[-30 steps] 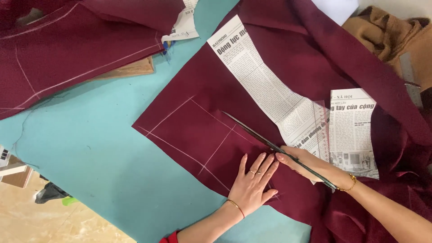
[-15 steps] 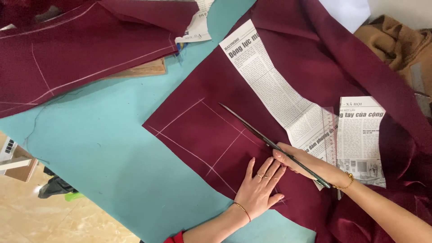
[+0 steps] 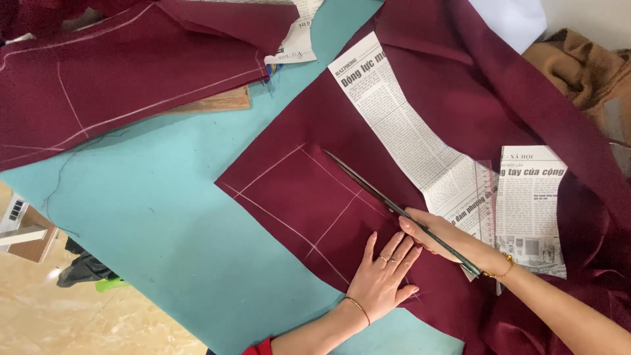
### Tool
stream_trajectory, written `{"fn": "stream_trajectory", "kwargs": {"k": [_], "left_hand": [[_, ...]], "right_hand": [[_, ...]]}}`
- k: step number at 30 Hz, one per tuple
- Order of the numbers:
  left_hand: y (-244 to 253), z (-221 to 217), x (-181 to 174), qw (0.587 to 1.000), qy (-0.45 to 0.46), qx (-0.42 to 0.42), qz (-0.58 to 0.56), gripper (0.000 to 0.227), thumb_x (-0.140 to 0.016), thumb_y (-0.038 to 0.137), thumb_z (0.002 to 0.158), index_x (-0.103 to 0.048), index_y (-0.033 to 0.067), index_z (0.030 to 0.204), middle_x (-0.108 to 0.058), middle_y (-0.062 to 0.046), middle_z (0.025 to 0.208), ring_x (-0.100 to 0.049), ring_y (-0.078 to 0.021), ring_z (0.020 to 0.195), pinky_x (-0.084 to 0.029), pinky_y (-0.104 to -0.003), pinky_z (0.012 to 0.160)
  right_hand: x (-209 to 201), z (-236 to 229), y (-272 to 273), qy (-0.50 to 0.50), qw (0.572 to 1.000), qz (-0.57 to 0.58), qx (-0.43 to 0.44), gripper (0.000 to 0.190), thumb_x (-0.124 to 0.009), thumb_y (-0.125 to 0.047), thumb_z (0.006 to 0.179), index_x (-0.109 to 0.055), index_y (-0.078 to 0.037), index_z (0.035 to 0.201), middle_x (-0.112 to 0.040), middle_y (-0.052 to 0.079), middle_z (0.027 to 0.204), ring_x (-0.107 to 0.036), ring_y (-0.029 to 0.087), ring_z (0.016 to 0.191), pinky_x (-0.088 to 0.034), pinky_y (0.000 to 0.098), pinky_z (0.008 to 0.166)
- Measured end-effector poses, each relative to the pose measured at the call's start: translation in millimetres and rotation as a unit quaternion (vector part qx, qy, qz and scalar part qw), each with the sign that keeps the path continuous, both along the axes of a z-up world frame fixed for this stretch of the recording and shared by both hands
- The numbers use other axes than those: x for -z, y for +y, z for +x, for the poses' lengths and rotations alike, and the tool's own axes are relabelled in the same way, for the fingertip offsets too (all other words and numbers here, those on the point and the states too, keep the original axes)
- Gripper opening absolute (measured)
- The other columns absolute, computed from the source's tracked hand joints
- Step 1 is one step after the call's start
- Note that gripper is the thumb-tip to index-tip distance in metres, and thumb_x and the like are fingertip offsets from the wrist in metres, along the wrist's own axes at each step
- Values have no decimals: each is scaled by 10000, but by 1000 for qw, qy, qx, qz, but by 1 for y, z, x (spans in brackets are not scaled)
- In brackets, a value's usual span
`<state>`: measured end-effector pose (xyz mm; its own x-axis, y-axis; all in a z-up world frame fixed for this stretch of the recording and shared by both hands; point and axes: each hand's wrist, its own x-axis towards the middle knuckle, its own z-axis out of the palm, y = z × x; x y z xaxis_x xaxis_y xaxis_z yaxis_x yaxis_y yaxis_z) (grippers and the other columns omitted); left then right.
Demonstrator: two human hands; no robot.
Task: The person uses large shears to cut a piece of maroon fabric laid out on a light blue table. They follow white chalk lines drawn on the fabric, occasionally adjusting the material and moving cut pieces aside.
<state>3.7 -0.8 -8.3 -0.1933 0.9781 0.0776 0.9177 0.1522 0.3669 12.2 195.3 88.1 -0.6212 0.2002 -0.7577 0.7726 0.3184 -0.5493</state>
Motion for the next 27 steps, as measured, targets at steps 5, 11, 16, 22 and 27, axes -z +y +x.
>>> {"fn": "stream_trajectory", "kwargs": {"k": [5,11,16,22,27], "left_hand": [[-1,-1,-2,1000,7,-5,8,811,-381,652,983,-288,195,1646,-331,-3,1699,-201,-228,1612,-155,-611,1277],[-1,-1,-1,1000,9,-8,10,822,-401,656,975,-284,195,1646,-300,-5,1714,-211,-227,1610,-156,-602,1281],[0,-1,1,1000,4,-5,11,817,-407,648,973,-306,188,1641,-338,-5,1698,-224,-227,1605,-169,-603,1276],[-1,-1,0,1000,16,-5,4,832,-391,664,970,-275,193,1647,-283,-12,1719,-227,-220,1601,-172,-598,1273],[-1,-3,-3,999,37,-5,3,840,-408,676,962,-278,203,1643,-231,-16,1738,-195,-221,1612,-181,-596,1271]], "right_hand": [[-8,-24,-6,13,1000,-16,-8,465,-461,-553,1031,-401,-156,796,-359,-47,729,-330,89,655,-347,259,575],[-7,-41,-11,11,1000,-13,-6,456,-452,-567,1025,-416,-164,816,-343,-50,764,-313,83,684,-351,253,618],[-9,-48,-17,15,999,-27,41,494,-476,-564,1021,-372,-161,756,-342,-35,683,-342,97,612,-345,265,534],[-18,-55,-23,4,1000,-3,29,473,-492,-541,1038,-394,-165,768,-342,-51,711,-322,84,641,-331,256,571],[-27,-79,-31,-19,999,14,47,498,-512,-581,1019,-373,-173,769,-332,-57,707,-298,84,641,-311,270,595]]}}
